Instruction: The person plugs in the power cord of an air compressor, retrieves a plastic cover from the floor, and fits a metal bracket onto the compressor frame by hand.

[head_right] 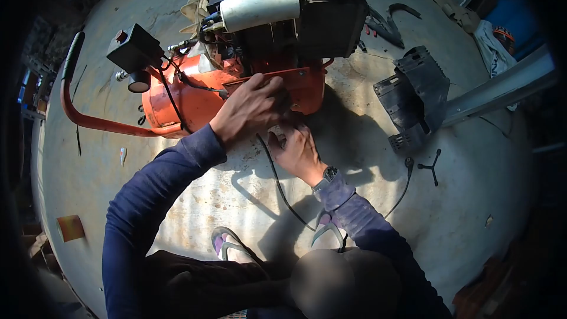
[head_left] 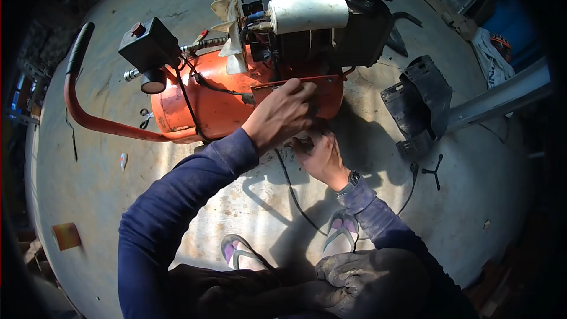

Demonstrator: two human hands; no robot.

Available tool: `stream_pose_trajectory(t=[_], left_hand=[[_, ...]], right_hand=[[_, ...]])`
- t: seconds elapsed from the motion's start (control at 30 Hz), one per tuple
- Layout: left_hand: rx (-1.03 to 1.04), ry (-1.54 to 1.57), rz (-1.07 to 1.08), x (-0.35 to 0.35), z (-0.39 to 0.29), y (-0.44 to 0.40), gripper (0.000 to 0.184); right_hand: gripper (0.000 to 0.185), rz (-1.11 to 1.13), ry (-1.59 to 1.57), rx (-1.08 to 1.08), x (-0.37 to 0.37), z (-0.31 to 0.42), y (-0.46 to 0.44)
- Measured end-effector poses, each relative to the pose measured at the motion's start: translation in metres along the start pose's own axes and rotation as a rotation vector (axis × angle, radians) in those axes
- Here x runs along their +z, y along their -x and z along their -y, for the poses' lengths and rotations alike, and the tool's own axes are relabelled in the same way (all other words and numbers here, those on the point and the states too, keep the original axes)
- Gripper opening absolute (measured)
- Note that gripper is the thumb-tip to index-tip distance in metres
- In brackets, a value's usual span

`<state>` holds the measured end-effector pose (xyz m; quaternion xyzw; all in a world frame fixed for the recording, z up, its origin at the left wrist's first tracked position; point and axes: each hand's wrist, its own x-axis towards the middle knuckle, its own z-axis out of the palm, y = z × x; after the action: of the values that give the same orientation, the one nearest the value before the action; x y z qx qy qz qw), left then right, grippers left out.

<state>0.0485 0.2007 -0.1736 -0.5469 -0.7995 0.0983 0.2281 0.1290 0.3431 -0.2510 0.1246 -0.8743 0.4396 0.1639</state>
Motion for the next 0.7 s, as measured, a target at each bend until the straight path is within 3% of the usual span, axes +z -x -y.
stream_pose_trajectory(t=[0.07, 0.2, 0.33, 0.43, 0.5, 0.6, 0.7], left_hand=[[0.081, -0.040, 0.078, 0.006, -0.001, 0.000, 0.022], [0.041, 0.043, 0.169, -0.002, 0.001, -0.004, 0.025], [-0.008, 0.032, 0.059, 0.003, 0.001, 0.001, 0.027], [-0.044, 0.065, -0.365, 0.003, 0.003, -0.008, 0.014], [-0.070, 0.044, -0.385, -0.002, 0.006, -0.007, 0.014], [-0.122, -0.002, -0.426, -0.023, 0.011, -0.004, 0.014], [-0.513, 0.249, -0.343, -0.044, 0.007, 0.004, 0.011]], right_hand=[[0.021, -0.048, 0.113, -0.130, 0.002, -0.003, 0.002], [0.013, 0.078, -0.024, 0.006, -0.001, 0.007, 0.007], [0.013, 0.087, -0.188, -0.070, 0.013, 0.002, 0.016], [0.013, 0.148, -0.200, -0.119, 0.016, 0.005, 0.021], [0.014, 0.177, -0.203, -0.138, 0.014, 0.007, 0.022], [0.011, 0.257, -0.275, 0.144, 0.000, 0.015, 0.019], [0.010, 0.195, -0.278, 0.143, -0.005, 0.008, 0.020]])
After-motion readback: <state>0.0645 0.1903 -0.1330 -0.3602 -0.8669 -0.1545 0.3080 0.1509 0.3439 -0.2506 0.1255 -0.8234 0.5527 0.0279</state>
